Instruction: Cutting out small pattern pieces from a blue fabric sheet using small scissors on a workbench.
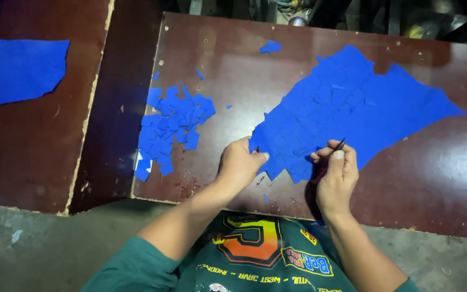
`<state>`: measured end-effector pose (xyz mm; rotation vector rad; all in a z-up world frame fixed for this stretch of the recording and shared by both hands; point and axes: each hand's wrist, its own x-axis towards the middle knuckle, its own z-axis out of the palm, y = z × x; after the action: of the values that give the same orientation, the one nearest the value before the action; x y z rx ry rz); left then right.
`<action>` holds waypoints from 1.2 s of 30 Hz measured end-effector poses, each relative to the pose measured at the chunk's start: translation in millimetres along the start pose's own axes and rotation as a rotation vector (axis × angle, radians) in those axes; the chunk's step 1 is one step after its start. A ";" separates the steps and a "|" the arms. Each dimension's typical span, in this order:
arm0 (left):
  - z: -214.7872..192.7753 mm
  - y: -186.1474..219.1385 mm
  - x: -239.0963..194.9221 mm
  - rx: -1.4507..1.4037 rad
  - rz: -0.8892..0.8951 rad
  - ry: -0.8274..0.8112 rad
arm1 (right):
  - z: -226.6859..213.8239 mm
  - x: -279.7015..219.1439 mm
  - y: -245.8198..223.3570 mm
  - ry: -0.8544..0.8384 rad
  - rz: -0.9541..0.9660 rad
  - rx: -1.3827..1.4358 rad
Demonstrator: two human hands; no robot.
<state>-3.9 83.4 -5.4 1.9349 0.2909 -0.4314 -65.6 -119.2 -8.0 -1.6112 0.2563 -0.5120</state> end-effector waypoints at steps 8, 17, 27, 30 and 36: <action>0.6 31.3 20.2 -0.442 -0.076 0.012 | 24.3 7.3 -35.0 -0.331 0.351 0.031; 5.4 34.5 45.6 -0.329 -0.054 0.014 | 47.6 40.9 -37.6 -0.334 0.503 0.087; 15.6 22.7 63.0 -0.626 -0.034 -0.051 | 56.7 39.8 -30.4 -0.394 0.642 0.113; 7.6 18.3 58.4 -0.641 -0.043 -0.100 | 59.4 40.7 -25.2 -0.420 0.668 0.097; 15.5 10.1 61.8 -0.738 -0.018 -0.135 | 64.3 35.4 -17.4 -0.410 0.662 0.157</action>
<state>53.4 65.3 -28.8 1.1790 0.3236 -0.3930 -6.9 -76.8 12.9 -1.3399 0.4041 0.2983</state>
